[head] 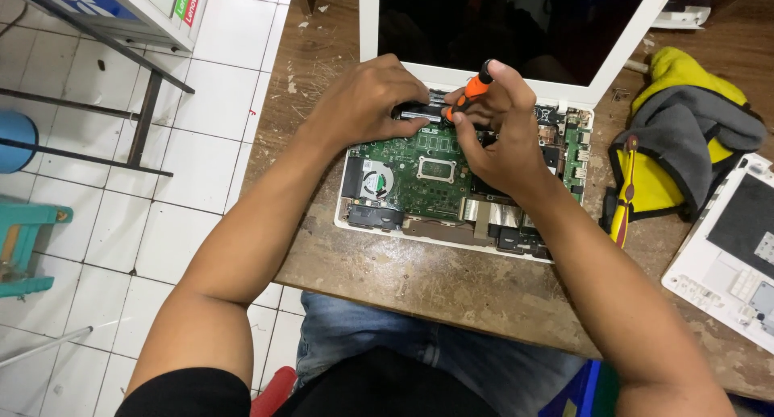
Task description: Disassembling a laptop by unscrewing internal components and removing the battery for inspection or replacement.
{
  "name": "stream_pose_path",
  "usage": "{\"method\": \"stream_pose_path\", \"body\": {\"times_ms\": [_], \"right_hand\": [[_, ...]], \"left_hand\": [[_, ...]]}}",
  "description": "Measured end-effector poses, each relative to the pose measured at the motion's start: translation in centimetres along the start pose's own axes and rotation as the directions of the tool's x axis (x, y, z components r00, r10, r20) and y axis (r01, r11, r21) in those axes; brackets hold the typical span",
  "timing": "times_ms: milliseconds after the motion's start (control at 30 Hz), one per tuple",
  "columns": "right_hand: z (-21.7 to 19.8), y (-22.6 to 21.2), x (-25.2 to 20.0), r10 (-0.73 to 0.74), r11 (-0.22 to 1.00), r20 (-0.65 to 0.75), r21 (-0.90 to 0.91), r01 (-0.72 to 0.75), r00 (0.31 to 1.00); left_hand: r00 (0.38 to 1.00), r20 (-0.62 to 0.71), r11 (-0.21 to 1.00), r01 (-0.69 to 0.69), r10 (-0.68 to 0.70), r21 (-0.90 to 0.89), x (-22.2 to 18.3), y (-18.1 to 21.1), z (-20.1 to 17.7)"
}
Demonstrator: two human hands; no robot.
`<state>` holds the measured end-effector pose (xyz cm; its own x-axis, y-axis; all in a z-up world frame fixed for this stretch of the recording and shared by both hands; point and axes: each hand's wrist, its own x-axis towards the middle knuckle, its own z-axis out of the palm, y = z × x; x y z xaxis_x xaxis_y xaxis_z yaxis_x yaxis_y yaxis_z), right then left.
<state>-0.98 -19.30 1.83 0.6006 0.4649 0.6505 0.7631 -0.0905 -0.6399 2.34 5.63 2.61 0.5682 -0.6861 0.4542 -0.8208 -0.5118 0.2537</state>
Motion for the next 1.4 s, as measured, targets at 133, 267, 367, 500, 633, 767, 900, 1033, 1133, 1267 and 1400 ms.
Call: {"method": "stream_pose_path", "body": {"times_ms": [133, 267, 367, 500, 633, 767, 900, 1033, 1133, 1267, 1400], "right_hand": [[0.3, 0.5, -0.3, -0.020, 1.000, -0.033, 0.000, 0.020, 0.999], [0.4, 1.3, -0.8, -0.071, 0.991, -0.091, -0.120, 0.060, 0.993], [0.3, 0.7, -0.4, -0.062, 0.992, -0.062, -0.112, 0.055, 0.996], [0.3, 0.2, -0.3, -0.004, 0.998, -0.033, -0.061, 0.002, 0.999], [0.1, 1.2, -0.4, -0.062, 0.990, -0.068, -0.134, 0.052, 0.996], [0.2, 1.4, -0.6, -0.055, 0.989, -0.103, -0.146, 0.040, 0.993], [0.2, 0.4, -0.2, 0.024, 1.000, -0.057, 0.013, -0.023, 0.998], [0.3, 1.1, -0.4, -0.008, 1.000, -0.068, -0.012, 0.007, 0.998], [0.5, 1.4, -0.4, -0.025, 0.999, -0.113, -0.039, 0.020, 0.993], [0.5, 1.3, -0.3, -0.044, 0.997, -0.127, -0.067, 0.035, 0.991], [0.7, 1.0, -0.7, 0.018, 0.997, -0.119, -0.075, -0.027, 0.993]], "left_hand": [[1.000, -0.012, 1.000, 0.000, -0.001, -0.027, 0.2, 0.1, -0.2], [0.997, -0.039, 0.998, -0.063, 0.064, 0.029, 0.3, 0.2, 0.3], [0.993, -0.053, 0.994, -0.103, 0.105, 0.045, 0.5, 0.4, 0.4], [0.988, -0.085, 0.991, -0.124, 0.128, 0.054, 0.7, 0.9, 0.5], [0.984, -0.102, 0.989, -0.141, 0.145, 0.050, 0.9, 0.9, 0.8], [0.975, -0.129, 0.983, -0.174, 0.182, 0.065, 1.0, 1.3, 0.5], [0.972, -0.131, 0.979, -0.185, 0.195, 0.084, 0.8, 1.2, 0.6], [0.975, -0.125, 0.981, -0.174, 0.185, 0.089, 1.0, 1.5, 0.6], [0.972, -0.133, 0.979, -0.180, 0.192, 0.101, 1.1, 1.6, 0.7], [0.972, -0.131, 0.975, -0.178, 0.195, 0.132, 0.8, 1.3, 1.2], [0.971, -0.153, 0.972, -0.153, 0.182, 0.181, 0.7, 1.6, 1.0]]}}
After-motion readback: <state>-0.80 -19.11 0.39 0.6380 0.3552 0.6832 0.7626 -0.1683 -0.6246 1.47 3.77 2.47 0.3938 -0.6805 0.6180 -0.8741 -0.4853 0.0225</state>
